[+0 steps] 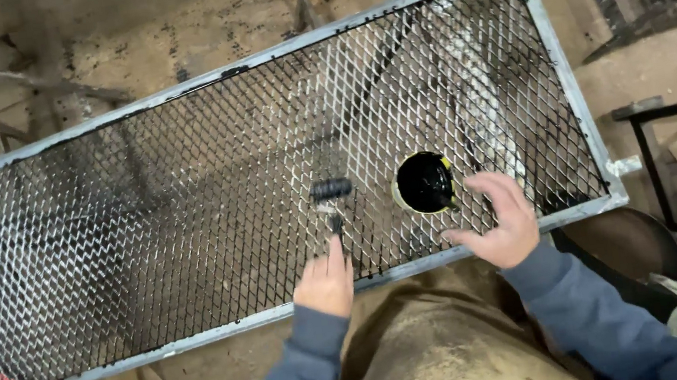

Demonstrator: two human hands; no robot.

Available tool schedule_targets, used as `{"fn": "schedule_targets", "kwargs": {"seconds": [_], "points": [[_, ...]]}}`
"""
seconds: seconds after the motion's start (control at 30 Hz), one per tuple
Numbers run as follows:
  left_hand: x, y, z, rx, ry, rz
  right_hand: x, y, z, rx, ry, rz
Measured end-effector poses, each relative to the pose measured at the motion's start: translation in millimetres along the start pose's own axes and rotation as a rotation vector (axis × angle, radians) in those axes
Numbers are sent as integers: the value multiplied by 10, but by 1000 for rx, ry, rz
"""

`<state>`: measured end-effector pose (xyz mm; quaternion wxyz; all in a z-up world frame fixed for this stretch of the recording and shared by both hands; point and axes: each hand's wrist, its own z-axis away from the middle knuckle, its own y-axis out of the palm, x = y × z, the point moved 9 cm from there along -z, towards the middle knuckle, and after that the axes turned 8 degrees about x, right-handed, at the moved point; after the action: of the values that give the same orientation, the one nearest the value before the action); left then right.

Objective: Painting a metal mesh grate using a small paint roller.

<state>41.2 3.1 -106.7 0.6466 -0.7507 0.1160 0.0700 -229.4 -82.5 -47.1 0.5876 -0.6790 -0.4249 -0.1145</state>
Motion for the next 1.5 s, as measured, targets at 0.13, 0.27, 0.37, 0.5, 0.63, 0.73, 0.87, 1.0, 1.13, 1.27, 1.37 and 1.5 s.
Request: {"fn": "schedule_targets", "kwargs": {"seconds": [0.13,0.27,0.37,0.5,0.63,0.73,0.87,1.0,1.13,1.27,1.37,1.5], "points": [[-156,-141,262,-5,-6,36,-345,378,-30,36,89,-139],[-137,-124,265,5,-23,31,-528,839,-171,139,187,-228],[-50,22,35,47,-25,46,-540,889,-240,143,247,-292],[185,390,-634,267,-166,48,-545,869,-256,101,214,-411],[356,643,-967,205,-141,63,-686,808,-151,60,250,-420],[163,428,-776,99,-104,72,-878,621,-66,-8,261,-467],[-235,219,-74,110,-72,71,-1123,153,30,-136,251,-315],[-259,164,-69,147,-110,60,-1349,-164,141,-189,288,-98],[-9,327,-946,70,-85,25,-1293,-214,82,-136,243,76],[351,697,-1785,172,-144,-25,-1287,-157,77,-39,219,234],[433,727,-1925,95,-122,-67,-1420,-119,130,-33,274,103],[67,531,-1368,212,-148,-51,-1555,-50,153,41,356,80]]}}
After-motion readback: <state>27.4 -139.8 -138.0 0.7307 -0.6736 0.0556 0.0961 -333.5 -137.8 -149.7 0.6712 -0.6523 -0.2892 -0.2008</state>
